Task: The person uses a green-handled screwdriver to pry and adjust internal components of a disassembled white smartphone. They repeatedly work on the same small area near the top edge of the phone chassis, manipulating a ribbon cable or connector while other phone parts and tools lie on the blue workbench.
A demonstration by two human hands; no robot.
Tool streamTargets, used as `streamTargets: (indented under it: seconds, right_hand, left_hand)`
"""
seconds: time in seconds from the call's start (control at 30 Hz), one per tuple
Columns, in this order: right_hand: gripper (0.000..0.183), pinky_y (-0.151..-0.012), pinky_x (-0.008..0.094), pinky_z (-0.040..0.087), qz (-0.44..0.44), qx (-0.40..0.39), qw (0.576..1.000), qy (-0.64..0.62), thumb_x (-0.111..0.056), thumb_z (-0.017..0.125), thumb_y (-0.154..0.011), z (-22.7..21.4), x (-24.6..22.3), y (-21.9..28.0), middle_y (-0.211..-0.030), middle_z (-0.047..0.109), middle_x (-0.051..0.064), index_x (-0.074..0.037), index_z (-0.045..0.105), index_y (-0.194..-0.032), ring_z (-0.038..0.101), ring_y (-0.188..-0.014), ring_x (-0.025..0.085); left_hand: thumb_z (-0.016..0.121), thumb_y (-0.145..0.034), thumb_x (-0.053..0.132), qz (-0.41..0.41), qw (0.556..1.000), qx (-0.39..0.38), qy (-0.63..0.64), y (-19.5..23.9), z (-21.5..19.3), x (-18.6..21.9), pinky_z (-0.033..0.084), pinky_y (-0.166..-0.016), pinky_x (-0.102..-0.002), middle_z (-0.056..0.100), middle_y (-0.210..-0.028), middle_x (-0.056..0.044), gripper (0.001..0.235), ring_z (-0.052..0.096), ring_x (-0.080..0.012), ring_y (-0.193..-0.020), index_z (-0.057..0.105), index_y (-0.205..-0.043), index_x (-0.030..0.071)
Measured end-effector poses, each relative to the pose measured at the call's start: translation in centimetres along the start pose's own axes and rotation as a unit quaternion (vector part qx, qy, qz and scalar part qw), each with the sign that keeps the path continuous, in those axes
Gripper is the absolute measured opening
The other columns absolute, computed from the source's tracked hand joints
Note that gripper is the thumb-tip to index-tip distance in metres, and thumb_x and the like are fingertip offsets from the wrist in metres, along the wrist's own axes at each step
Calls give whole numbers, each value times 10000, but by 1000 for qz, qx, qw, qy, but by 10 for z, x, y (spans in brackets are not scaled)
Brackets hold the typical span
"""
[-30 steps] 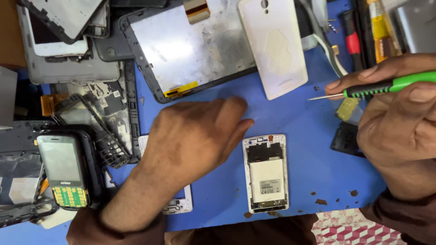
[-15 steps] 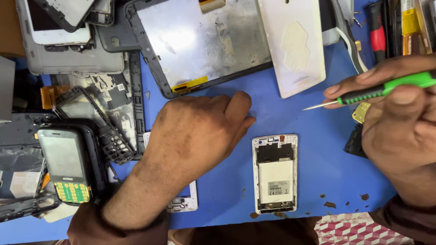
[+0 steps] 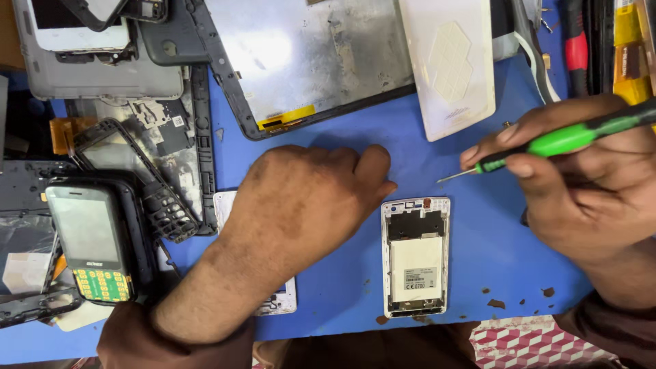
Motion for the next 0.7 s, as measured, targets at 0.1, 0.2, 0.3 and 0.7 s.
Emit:
streamTargets:
  seconds: [0.1,0.2,0.3,0.7]
  right_hand:
    - [170,-915,435,636,11,-21,999,-43,3,594,-1009,4,8,1,-1048,630,152,92,499,-1118,759,-964,279]
    - [136,-910,445,633,20,-34,998,-44,13,592,-1003,3,15,7,-1037,632,156,64,527,-1111,758,-946,291]
    - [110,-899,456,648,9,22,998,-62,-32,583,-1032,-10,23,15,-1010,640,171,10,506,-1099,751,-931,296]
    - [134,-860,435,641,9,130,991,-34,-89,568,-1059,-57,62,21,-1011,645,160,4,504,-1131,742,-912,275]
  left_hand:
    - [749,-907,415,6,1000,22,11,2,-3,3,512,-457,-361,593,-617,-7,352,644,-186,-567,572,-830,121]
    - [749,-920,388,-9,1000,26,9,2,-4,0,503,-443,-348,585,-597,-2,336,619,-177,-518,573,-819,121]
    - [752,-959,382,-33,997,71,-19,2,-13,-5,439,-398,-330,560,-587,12,339,562,-152,-457,581,-822,124]
    - [771,-1050,310,-128,954,248,-108,17,-63,-22,310,-402,-307,553,-585,17,316,470,-128,-431,616,-869,102]
Point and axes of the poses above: each hand's wrist, its own y-axis away from the middle knuckle, its own z-axis out of the palm, x = y × z, the point moved 9 cm from there along -y, towards the middle knuckle
